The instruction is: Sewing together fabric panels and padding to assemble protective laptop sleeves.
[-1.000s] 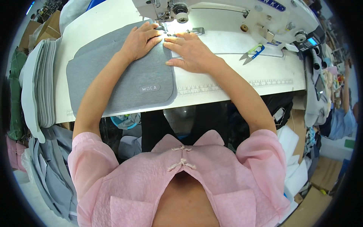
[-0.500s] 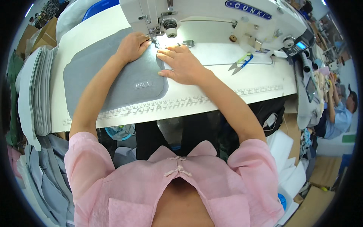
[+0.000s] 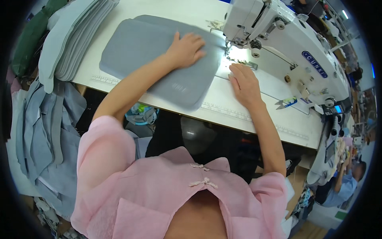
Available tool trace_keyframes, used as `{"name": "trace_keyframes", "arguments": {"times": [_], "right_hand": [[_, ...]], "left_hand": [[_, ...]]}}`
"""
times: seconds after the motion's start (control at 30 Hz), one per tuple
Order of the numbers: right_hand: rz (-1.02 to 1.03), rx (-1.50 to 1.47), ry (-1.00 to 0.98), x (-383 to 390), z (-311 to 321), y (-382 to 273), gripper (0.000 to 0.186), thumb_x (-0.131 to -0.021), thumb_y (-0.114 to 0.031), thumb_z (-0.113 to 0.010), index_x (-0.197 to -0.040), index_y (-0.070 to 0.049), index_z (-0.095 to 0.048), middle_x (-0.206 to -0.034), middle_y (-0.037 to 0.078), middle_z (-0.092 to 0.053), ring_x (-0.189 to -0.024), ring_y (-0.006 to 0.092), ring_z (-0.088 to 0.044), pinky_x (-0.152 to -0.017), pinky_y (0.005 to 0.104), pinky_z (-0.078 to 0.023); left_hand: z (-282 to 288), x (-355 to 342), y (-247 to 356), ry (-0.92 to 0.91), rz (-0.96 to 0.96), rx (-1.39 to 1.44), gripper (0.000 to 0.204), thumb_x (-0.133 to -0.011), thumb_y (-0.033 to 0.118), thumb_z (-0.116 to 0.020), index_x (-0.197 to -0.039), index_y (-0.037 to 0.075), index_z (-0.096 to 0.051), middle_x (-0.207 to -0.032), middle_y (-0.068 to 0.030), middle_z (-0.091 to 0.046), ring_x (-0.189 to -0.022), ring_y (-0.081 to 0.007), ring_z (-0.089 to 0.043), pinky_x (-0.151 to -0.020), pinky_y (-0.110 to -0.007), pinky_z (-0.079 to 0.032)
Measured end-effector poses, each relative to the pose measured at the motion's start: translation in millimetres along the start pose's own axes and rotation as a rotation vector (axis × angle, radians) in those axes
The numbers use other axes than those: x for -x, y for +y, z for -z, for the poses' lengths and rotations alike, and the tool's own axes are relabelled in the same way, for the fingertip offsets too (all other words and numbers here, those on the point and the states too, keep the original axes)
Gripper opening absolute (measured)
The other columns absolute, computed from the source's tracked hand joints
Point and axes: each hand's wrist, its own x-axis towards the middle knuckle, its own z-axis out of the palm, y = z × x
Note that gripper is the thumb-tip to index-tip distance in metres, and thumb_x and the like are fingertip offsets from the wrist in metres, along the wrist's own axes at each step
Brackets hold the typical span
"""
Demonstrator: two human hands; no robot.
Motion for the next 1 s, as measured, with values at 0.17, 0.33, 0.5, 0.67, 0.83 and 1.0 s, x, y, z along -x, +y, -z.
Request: {"name": "trace_keyframes", "arguments": {"times": [0.17, 0.33, 0.5, 0.67, 0.83, 1.0], "right_hand": [[0.123, -0.124, -0.006, -27, -2, -42, 0.026, -0.068, -0.002, -0.058, -0.094, 0.0, -0.053, -0.099, 0.014, -0.055, -0.092, 0.0286, -0.052, -0.078, 0.0339, -0.044], [0.102, -0.245, -0.199, -42, -44, -42, 0.023, -0.073, -0.011, -0.058, -0.092, 0.002, -0.053, -0.104, 0.014, -0.053, -0.095, 0.0281, -0.051, -0.081, 0.033, -0.043], [0.092, -0.276, -0.235, -45, -48, -69, 0.025, -0.074, -0.014, -0.058, -0.094, 0.001, -0.053, -0.106, 0.014, -0.051, -0.098, 0.0273, -0.049, -0.085, 0.0326, -0.04], [0.075, -0.246, -0.258, -40, -57, -71, 0.031, -0.073, -0.011, -0.057, -0.102, -0.003, -0.051, -0.105, 0.013, -0.048, -0.098, 0.0271, -0.046, -0.087, 0.0353, -0.037], [0.086, -0.284, -0.266, -48, -54, -68, 0.028, -0.073, -0.013, -0.056, -0.099, -0.003, -0.051, -0.101, 0.014, -0.05, -0.094, 0.0275, -0.047, -0.083, 0.0355, -0.039], [-0.164, -0.211, 0.084, -95, -64, -46, 0.03, -0.073, -0.018, -0.056, -0.096, 0.0, -0.052, -0.098, 0.016, -0.053, -0.092, 0.0286, -0.05, -0.083, 0.0356, -0.039]], "left_hand": [[49, 114, 37, -0.032, -0.591, 0.278, 0.035, -0.076, 0.03, -0.053, -0.107, 0.016, -0.051, -0.115, -0.0058, -0.048, -0.112, -0.023, -0.041, -0.094, -0.053, -0.024], [68, 133, 35, 0.071, -0.593, 0.324, 0.025, -0.075, 0.025, -0.053, -0.097, 0.013, -0.055, -0.1, -0.0083, -0.054, -0.103, -0.0225, -0.048, -0.093, -0.045, -0.031], [47, 40, -45, 0.436, 0.013, -0.139, 0.026, -0.081, 0.021, -0.048, -0.099, 0.007, -0.058, -0.102, -0.0124, -0.057, -0.096, -0.0291, -0.053, -0.085, -0.044, -0.037], [34, 18, -74, 0.013, 0.328, 0.582, 0.023, -0.08, 0.022, -0.051, -0.089, 0.003, -0.062, -0.083, -0.0091, -0.061, -0.079, -0.0197, -0.055, -0.074, -0.03, -0.041], [29, 40, -82, 0.139, 0.384, 1.324, 0.013, -0.079, 0.015, -0.058, -0.086, 0.004, -0.06, -0.075, 0.0031, -0.055, -0.07, -0.005, -0.048, -0.065, -0.018, -0.038], [28, 45, -69, 0.13, 0.344, 1.447, 0.011, -0.078, 0.012, -0.061, -0.085, 0.005, -0.06, -0.077, 0.004, -0.056, -0.07, -0.004, -0.047, -0.065, -0.017, -0.038]]}}
